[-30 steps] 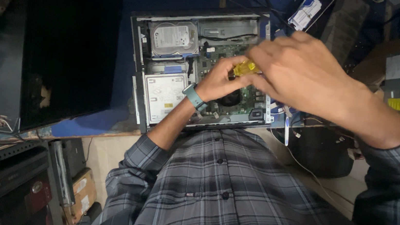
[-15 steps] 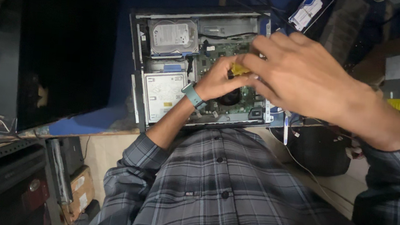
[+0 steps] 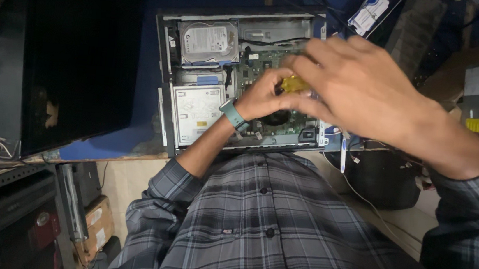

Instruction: The person works on an open desktop computer case on a workbench, using a yellow-handled screwdriver to unscrew components. They remove the CPU cooling fan and heatsink from the motherboard, set the screwdriver aside, and handle the exposed CPU socket area by hand.

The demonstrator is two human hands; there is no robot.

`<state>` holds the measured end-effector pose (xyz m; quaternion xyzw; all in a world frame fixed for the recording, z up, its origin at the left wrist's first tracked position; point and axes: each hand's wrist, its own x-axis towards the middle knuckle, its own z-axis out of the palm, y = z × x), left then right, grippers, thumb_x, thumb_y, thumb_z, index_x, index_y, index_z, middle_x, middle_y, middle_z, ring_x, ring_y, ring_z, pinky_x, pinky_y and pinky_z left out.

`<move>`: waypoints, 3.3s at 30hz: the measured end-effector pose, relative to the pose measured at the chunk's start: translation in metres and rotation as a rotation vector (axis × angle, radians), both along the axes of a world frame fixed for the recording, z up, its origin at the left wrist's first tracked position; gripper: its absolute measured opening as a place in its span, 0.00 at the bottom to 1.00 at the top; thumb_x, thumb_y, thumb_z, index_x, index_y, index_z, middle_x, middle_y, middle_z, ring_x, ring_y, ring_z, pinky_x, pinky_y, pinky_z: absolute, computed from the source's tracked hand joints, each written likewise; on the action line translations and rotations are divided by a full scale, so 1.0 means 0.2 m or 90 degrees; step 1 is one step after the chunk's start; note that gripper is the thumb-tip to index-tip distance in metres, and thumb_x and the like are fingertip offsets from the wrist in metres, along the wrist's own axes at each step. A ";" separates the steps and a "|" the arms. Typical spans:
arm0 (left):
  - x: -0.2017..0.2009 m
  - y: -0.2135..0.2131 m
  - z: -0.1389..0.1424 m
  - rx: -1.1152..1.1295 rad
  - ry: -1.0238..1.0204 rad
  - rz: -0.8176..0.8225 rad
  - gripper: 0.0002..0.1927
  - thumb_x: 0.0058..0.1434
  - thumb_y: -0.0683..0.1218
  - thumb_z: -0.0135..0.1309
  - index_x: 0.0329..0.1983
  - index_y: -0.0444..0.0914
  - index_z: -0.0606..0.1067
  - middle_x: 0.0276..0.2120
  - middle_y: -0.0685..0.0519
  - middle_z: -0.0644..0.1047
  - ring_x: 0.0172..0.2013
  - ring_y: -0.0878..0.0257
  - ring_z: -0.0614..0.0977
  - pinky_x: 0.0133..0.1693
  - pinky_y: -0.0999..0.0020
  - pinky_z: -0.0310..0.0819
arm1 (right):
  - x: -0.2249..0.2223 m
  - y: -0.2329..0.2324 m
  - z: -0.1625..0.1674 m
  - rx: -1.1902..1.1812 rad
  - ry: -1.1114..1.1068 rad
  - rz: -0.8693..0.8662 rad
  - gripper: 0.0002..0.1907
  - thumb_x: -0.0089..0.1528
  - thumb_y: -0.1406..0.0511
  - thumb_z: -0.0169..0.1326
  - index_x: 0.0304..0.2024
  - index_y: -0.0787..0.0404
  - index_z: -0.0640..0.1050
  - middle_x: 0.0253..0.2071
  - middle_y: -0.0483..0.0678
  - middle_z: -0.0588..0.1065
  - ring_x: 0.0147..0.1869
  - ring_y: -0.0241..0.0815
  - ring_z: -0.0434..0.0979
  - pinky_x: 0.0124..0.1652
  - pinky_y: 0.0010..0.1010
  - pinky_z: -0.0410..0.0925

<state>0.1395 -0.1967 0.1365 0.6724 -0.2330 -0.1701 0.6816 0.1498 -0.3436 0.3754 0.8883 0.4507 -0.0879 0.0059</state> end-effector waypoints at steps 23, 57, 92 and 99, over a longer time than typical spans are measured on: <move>-0.01 0.01 -0.01 -0.065 -0.006 -0.003 0.14 0.63 0.50 0.61 0.47 0.38 0.78 0.34 0.57 0.80 0.34 0.68 0.79 0.39 0.70 0.72 | -0.01 -0.03 0.00 0.017 -0.064 0.091 0.29 0.51 0.59 0.59 0.55 0.62 0.75 0.47 0.51 0.75 0.44 0.45 0.78 0.43 0.37 0.72; 0.00 0.00 -0.08 -0.137 -0.123 0.120 0.15 0.67 0.50 0.60 0.46 0.34 0.75 0.44 0.50 0.78 0.44 0.64 0.79 0.46 0.67 0.69 | -0.06 -0.09 0.06 0.374 0.002 0.001 0.20 0.60 0.65 0.64 0.51 0.68 0.76 0.62 0.62 0.68 0.66 0.61 0.69 0.62 0.49 0.66; -0.59 0.62 -0.04 -0.575 0.262 0.439 0.15 0.76 0.46 0.45 0.32 0.41 0.61 0.18 0.60 0.53 0.21 0.69 0.52 0.31 0.67 0.50 | -0.38 0.05 -1.56 0.145 0.204 -0.533 0.53 0.43 0.60 0.75 0.67 0.54 0.63 0.67 0.60 0.56 0.62 0.71 0.67 0.52 0.53 0.72; -0.57 0.63 -0.03 -0.585 0.257 0.436 0.15 0.76 0.47 0.45 0.31 0.42 0.61 0.17 0.61 0.52 0.20 0.70 0.51 0.30 0.68 0.50 | -0.37 0.06 -1.46 0.135 0.217 -0.542 0.54 0.44 0.60 0.75 0.68 0.57 0.61 0.67 0.61 0.55 0.60 0.74 0.67 0.50 0.54 0.72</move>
